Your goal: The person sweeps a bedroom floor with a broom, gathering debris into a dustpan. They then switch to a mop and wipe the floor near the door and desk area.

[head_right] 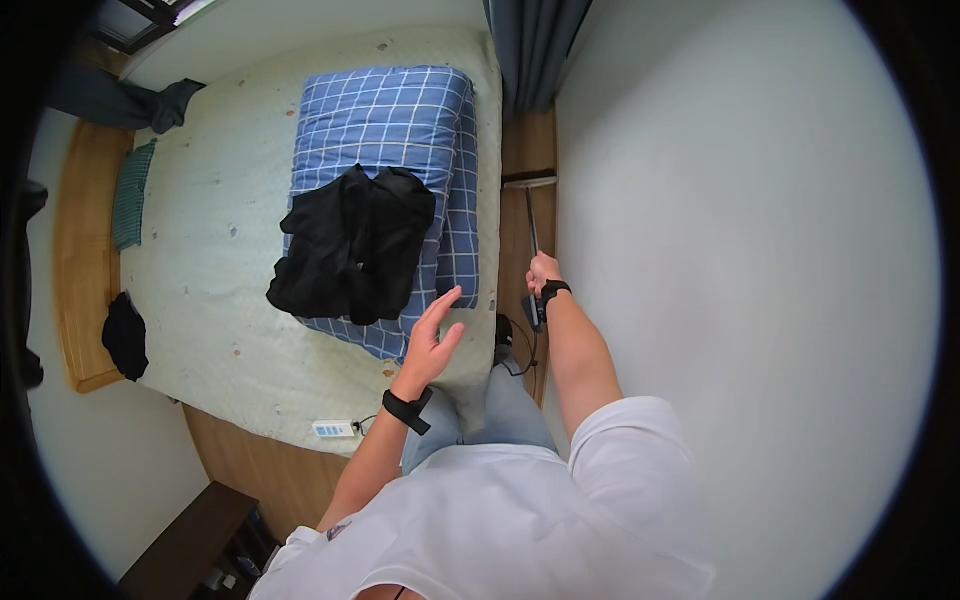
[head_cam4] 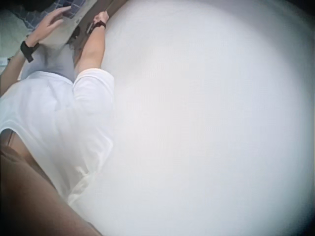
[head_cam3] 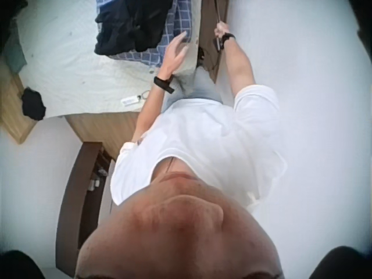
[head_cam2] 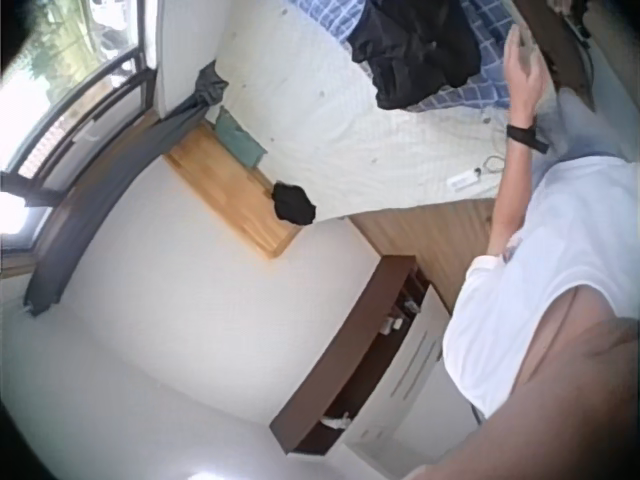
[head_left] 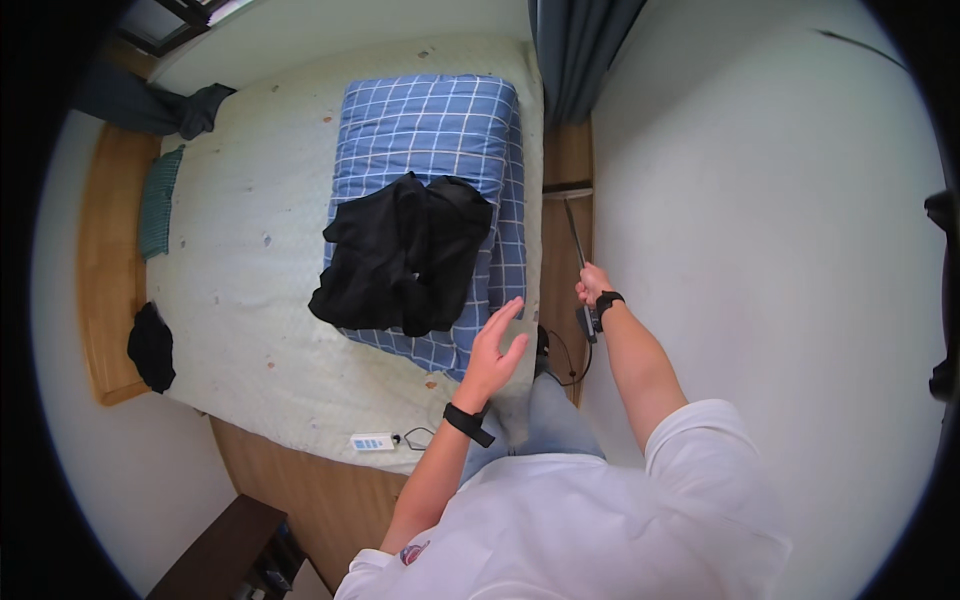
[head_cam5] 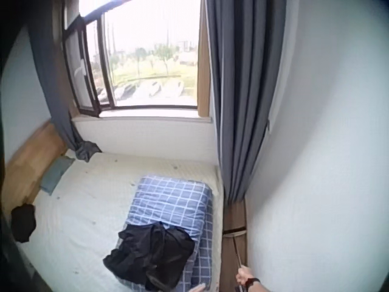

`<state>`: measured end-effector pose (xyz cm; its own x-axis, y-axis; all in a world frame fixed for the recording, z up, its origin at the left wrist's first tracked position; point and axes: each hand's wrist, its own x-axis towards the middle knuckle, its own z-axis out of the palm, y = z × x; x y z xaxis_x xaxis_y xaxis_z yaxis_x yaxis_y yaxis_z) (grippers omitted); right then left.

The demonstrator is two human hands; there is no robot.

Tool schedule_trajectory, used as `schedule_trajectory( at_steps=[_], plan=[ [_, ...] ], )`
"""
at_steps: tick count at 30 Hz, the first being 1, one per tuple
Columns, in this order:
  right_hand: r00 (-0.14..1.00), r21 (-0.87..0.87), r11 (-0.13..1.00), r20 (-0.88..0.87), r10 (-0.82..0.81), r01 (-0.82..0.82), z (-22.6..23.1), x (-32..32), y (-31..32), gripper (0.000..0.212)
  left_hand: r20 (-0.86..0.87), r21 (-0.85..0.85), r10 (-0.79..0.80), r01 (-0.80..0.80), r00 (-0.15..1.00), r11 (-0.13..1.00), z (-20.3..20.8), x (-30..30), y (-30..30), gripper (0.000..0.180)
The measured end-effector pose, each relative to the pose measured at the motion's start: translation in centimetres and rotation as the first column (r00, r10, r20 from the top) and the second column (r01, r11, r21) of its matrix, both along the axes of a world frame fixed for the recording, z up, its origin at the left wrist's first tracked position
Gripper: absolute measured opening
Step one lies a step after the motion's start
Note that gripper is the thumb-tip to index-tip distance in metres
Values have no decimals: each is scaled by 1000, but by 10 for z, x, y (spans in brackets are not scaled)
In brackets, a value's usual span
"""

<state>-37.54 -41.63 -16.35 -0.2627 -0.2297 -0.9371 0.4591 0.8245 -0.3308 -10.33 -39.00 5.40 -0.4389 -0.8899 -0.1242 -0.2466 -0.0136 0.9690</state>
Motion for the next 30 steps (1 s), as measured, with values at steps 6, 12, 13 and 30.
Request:
schedule_trajectory(
  at_steps=[6,12,13,30],
  plan=[
    [982,37,982,30,-187,186,27,30,42,23,46,-43,19,-16,999,999,13,23,32,50],
    [991,94,993,103,-86,76,40,40,90,11,60,-102,43,-37,997,994,32,29,45,49],
    [985,101,990,128,-115,102,40,42,97,12,59,-108,39,-33,997,994,37,29,45,48],
    [844,199,957,456,-282,212,51,17,130,15,20,-144,-85,87,996,986,16,-1,63,47]
  ],
)
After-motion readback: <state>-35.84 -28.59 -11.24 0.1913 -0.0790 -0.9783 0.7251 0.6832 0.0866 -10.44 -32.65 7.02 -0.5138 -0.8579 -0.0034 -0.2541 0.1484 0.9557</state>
